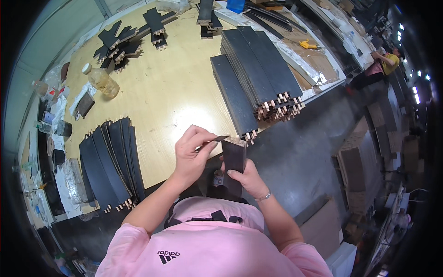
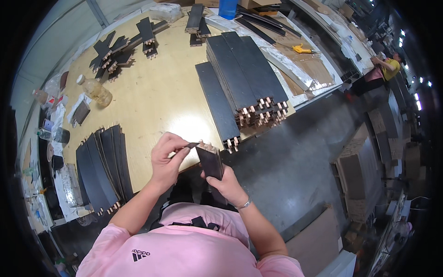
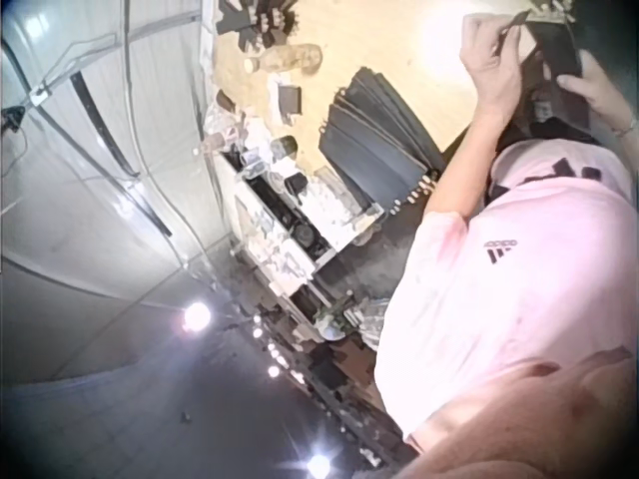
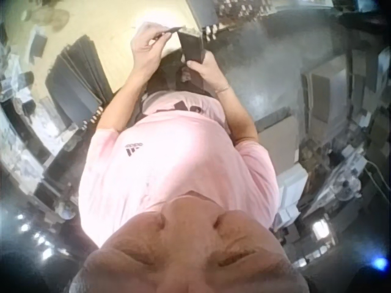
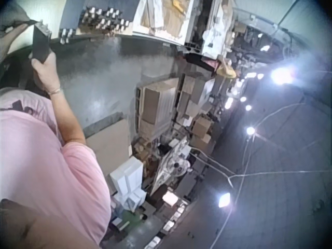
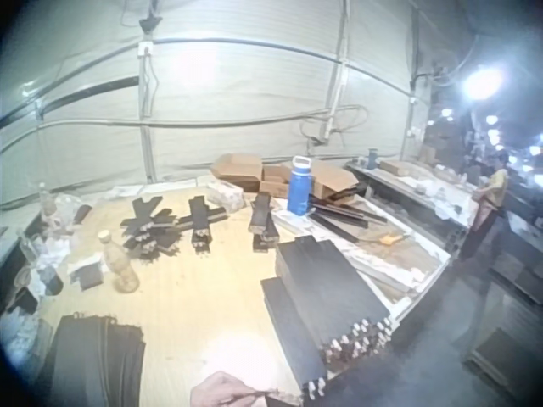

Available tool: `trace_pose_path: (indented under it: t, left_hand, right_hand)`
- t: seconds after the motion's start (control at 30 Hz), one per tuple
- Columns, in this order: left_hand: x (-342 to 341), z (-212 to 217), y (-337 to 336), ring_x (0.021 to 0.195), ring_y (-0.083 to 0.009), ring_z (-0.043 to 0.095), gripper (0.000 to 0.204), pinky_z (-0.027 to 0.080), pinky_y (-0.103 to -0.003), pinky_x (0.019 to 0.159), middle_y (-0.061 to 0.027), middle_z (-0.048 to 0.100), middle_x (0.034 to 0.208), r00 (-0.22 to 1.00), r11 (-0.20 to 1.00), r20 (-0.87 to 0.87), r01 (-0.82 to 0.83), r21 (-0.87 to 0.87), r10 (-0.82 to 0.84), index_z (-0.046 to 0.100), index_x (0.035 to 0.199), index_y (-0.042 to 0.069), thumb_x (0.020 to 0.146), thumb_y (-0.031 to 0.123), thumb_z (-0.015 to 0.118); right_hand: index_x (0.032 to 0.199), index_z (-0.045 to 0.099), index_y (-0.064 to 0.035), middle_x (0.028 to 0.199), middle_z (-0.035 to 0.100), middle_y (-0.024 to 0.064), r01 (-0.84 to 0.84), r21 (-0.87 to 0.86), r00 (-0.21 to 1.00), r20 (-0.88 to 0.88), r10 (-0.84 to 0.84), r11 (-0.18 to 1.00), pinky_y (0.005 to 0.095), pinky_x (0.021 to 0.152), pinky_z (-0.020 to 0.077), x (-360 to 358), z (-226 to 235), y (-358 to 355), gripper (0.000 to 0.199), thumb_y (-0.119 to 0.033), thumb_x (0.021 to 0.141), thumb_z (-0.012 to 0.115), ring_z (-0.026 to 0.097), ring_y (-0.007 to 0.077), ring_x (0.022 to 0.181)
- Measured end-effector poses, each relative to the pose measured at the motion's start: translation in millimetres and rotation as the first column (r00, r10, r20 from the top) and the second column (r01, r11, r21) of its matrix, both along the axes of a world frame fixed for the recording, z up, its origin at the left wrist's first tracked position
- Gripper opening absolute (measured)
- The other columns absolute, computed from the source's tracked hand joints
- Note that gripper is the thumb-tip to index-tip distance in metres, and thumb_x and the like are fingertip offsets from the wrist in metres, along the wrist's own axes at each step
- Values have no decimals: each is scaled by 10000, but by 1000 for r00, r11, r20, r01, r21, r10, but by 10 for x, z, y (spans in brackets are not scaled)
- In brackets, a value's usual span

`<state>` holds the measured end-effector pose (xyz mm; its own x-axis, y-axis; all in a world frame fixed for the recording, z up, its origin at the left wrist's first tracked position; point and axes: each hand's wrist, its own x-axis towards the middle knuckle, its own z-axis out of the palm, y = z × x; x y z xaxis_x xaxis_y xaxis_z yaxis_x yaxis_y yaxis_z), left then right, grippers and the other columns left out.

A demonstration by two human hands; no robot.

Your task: The person wipes a series of black rectangular components by hand and then picks up and handles a blue water bottle.

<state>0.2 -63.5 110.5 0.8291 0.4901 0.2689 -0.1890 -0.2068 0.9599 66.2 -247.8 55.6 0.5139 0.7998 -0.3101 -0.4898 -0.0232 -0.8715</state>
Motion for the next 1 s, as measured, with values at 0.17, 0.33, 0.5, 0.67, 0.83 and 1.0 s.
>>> trace_pose_path:
  t: [0.17, 0.33, 0.5, 0.67, 0.83, 1.0]
  left_hand:
    - [-138, 102, -118, 635, -138, 563, 124, 432, -268, 565, -63, 595, 729, 998, 976, -59, 19, 216, -7, 735, 901, 8, 787, -38, 717]
    - [-214, 109, -317, 633, -144, 569, 114, 434, -272, 564, -70, 598, 733, 993, 986, -106, 66, 152, -50, 735, 897, 0, 785, -20, 730]
    - [-173, -40, -304, 618, -149, 549, 112, 418, -279, 556, -73, 584, 718, 990, 975, -139, -3, 224, 35, 734, 896, -2, 785, -11, 727]
    - [-234, 38, -456, 608, -148, 522, 115, 401, -282, 552, -63, 559, 697, 989, 987, -145, 19, 158, 4, 739, 898, 2, 784, -1, 728]
    - [-262, -23, -570, 630, -120, 497, 98, 377, -273, 569, -34, 552, 693, 986, 993, -164, 35, 117, -16, 746, 892, 14, 799, 40, 737]
    - [-274, 4, -563, 625, -126, 505, 88, 380, -277, 562, -43, 557, 689, 979, 991, -204, 22, 134, 6, 747, 867, 20, 785, 49, 739]
  right_hand:
    - [1126, 593, -11, 1020, 610, 119, 318, -130, 759, 628, -170, 939, 335, 880, 468, -56, -97, -98, 338, 17, 795, 655, 601, 272, 984]
    - [1126, 590, -8, 999, 600, 125, 353, -155, 730, 663, -168, 923, 338, 879, 463, -87, -84, -230, 344, 45, 792, 651, 592, 281, 965]
    - [1115, 586, -5, 988, 595, 127, 356, -162, 770, 609, -191, 920, 346, 878, 459, -162, -209, -361, 342, 58, 786, 654, 582, 296, 962]
    - [1094, 583, -4, 982, 589, 129, 378, -165, 731, 657, -185, 911, 363, 866, 457, -177, -253, -463, 341, 65, 768, 658, 573, 306, 957]
    - [1091, 585, -7, 966, 582, 130, 361, -171, 653, 748, -117, 917, 370, 856, 451, -202, -220, -540, 357, 72, 751, 658, 566, 316, 942]
    - [1086, 585, -10, 956, 578, 135, 414, -160, 682, 707, -189, 896, 378, 843, 450, -252, -247, -592, 375, 79, 727, 647, 560, 329, 938]
